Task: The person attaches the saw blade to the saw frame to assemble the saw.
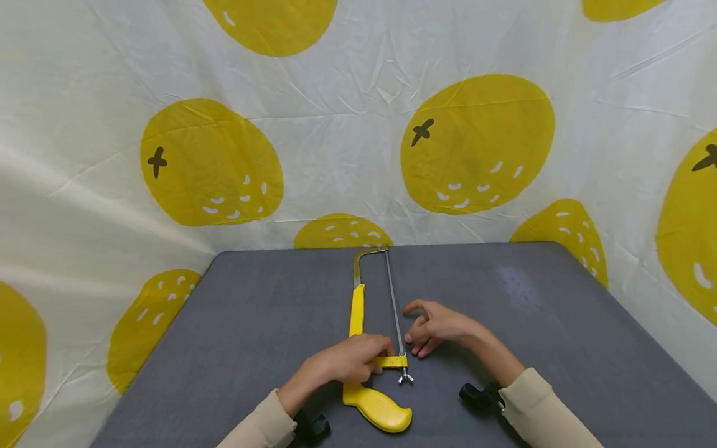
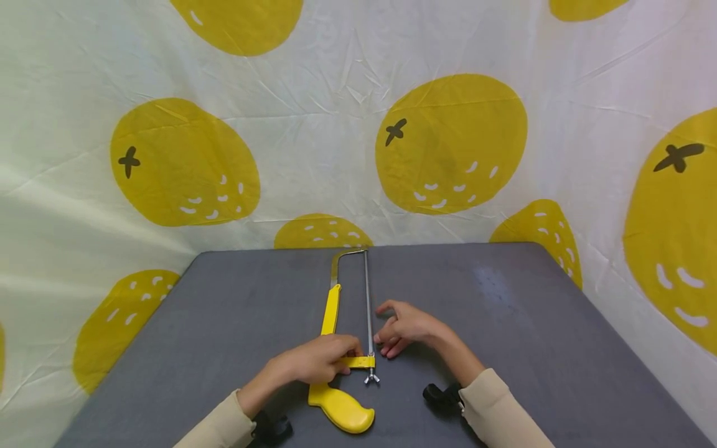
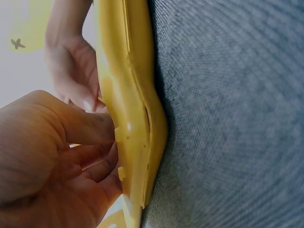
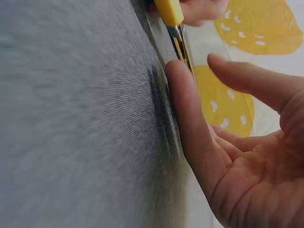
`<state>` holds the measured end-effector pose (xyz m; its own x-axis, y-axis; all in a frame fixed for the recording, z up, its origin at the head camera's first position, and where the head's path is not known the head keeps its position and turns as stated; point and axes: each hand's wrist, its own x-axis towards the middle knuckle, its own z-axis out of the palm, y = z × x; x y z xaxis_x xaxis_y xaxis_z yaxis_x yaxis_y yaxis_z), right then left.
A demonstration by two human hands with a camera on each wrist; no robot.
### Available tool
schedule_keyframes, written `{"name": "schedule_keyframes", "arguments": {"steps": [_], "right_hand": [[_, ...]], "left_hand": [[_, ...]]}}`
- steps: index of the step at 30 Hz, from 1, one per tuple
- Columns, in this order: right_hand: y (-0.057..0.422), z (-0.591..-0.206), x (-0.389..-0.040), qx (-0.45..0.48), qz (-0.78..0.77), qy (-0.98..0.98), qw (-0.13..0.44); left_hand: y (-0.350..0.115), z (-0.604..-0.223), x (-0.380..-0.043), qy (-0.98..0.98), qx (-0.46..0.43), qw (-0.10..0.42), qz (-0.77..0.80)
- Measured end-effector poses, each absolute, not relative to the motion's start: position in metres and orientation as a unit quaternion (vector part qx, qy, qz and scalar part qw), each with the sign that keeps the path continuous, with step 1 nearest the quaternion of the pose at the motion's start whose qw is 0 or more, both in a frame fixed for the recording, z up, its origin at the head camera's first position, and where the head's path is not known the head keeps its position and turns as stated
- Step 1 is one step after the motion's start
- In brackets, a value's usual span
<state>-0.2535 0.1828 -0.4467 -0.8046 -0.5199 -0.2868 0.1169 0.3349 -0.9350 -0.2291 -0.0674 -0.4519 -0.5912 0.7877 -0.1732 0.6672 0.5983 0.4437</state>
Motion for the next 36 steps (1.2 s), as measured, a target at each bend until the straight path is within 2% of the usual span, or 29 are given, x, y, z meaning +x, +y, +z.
{"name": "schedule_keyframes", "arguments": {"steps": [8,17,30,36], "right_hand": [[0.194,-0.442,-0.228,-0.127,-0.564,0.745,0.333],[0.192,-0.457,-0.208,-0.157,-0.554,0.721,0.386],[0.181,-0.470,-0.206,-0.153,-0.587,0.692,0.392],[0.184,-0.474,-0.205,-0.150,-0.586,0.697,0.385]], "left_hand": [[-0.067,-0.454,-0.229,0.877,0.421,0.166,0.164],[-0.067,-0.456,-0.229,0.875,0.422,0.165,0.172],[-0.071,-0.459,-0.231,0.874,0.432,0.148,0.168],[-0.070,-0.458,-0.230,0.872,0.427,0.160,0.177]]}}
